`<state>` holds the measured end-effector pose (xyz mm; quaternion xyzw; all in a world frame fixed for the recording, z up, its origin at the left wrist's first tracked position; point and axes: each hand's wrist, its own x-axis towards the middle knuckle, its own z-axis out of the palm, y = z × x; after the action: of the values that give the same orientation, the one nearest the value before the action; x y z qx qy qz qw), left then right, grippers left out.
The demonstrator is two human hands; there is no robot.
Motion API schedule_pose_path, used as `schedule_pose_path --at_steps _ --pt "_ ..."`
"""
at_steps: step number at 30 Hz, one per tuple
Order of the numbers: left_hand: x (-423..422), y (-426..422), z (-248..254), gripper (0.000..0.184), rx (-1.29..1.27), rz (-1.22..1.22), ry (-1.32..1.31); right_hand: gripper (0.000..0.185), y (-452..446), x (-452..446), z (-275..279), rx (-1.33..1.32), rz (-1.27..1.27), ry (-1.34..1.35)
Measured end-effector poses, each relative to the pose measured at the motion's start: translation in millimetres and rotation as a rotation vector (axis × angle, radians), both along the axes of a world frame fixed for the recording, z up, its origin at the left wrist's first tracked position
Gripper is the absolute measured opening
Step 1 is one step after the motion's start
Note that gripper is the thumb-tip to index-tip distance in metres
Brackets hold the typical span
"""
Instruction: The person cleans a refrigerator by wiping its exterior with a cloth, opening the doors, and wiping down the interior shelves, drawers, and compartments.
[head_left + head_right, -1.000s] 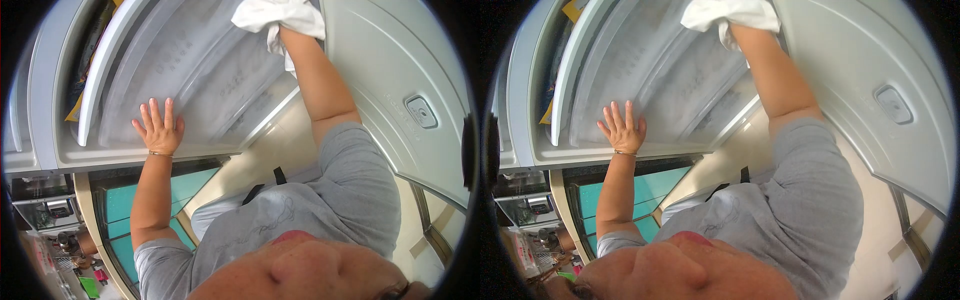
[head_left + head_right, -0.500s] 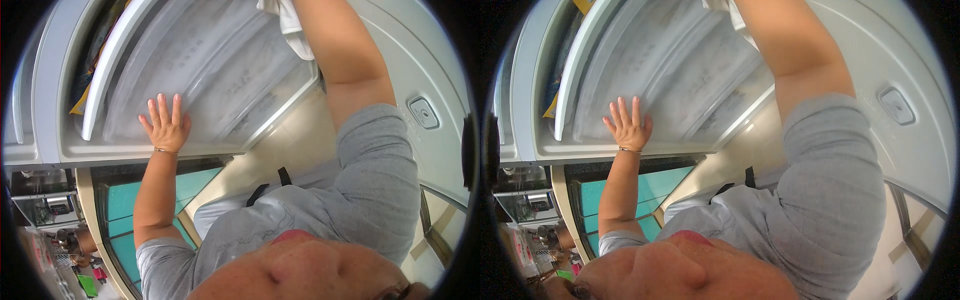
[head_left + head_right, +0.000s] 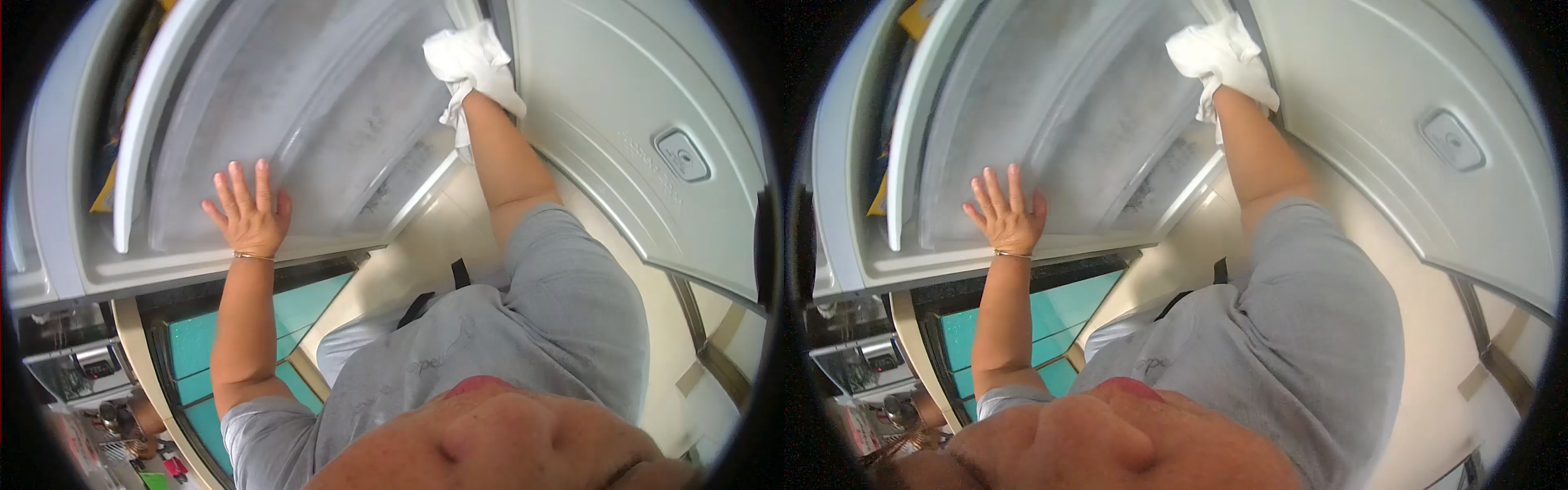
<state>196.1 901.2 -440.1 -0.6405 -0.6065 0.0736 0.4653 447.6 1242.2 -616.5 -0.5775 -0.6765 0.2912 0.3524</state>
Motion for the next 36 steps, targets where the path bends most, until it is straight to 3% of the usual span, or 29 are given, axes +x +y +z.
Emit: schedule_pose_path --at_steps 4,6,8,11,16,18,21,22,23,25,26,29,32,35,36 --pt "-0.6 0.6 -1.9 0.075 0.002 0.008 0.034 0.039 -34.6 13.9 -45.5 -0.245 0.137 -0.332" --pt "-2.5 1.4 -3.6 0.076 0.007 -0.004 0.051 0.039 -48.1 23.5 -48.4 -0.410 0.088 -0.274" --pt "-2.9 3.2 -4.1 0.079 0.022 -0.026 0.097 0.035 -67.6 36.7 -42.3 -0.603 -0.184 0.154" --pt "-4.0 4.7 -5.6 0.079 0.033 -0.035 0.112 0.034 -64.2 18.8 -94.0 -0.544 -0.337 0.330" --pt "-4.1 8.9 -5.4 0.077 0.045 -0.062 0.147 0.032 -66.0 7.9 -149.1 -0.401 -0.410 0.277" --pt "-4.8 7.8 -5.1 0.077 0.034 -0.056 0.169 0.032 -63.5 9.6 -140.4 -0.380 -0.376 0.173" --pt "-2.6 9.7 -5.2 0.077 0.031 -0.077 0.164 0.031 -48.1 21.8 -113.0 -0.354 -0.121 -0.250" --pt "-1.8 10.0 -4.7 0.077 0.021 -0.066 0.165 0.031 -36.5 25.0 -114.7 -0.307 0.019 -0.431" --pt "-0.7 10.7 -4.7 0.077 0.025 -0.071 0.166 0.029 -14.3 18.5 -160.8 -0.104 0.159 -0.694" --pt "-1.9 12.6 -6.0 0.078 0.025 -0.079 0.168 0.028 -0.6 14.7 -218.2 -0.320 -0.073 -0.033" --pt "-3.2 12.8 -6.3 0.078 0.032 -0.086 0.175 0.029 -6.8 16.3 -221.9 -0.264 -0.141 -0.031" --pt "-3.4 14.0 -6.5 0.080 0.030 -0.091 0.184 0.029 -35.4 3.0 -244.8 -0.286 -0.394 0.574" --pt "-4.2 10.8 -6.3 0.081 0.020 -0.087 0.187 0.031 -56.2 -13.1 -266.7 -0.534 -0.155 0.592" --pt "-1.9 16.1 -5.5 0.081 0.021 -0.082 0.187 0.031 -69.1 -40.6 -290.4 -0.534 -0.152 0.491" --pt "0.3 11.3 -5.3 0.081 0.015 -0.062 0.182 0.032 -75.7 -50.2 -305.8 -0.549 -0.183 0.606"
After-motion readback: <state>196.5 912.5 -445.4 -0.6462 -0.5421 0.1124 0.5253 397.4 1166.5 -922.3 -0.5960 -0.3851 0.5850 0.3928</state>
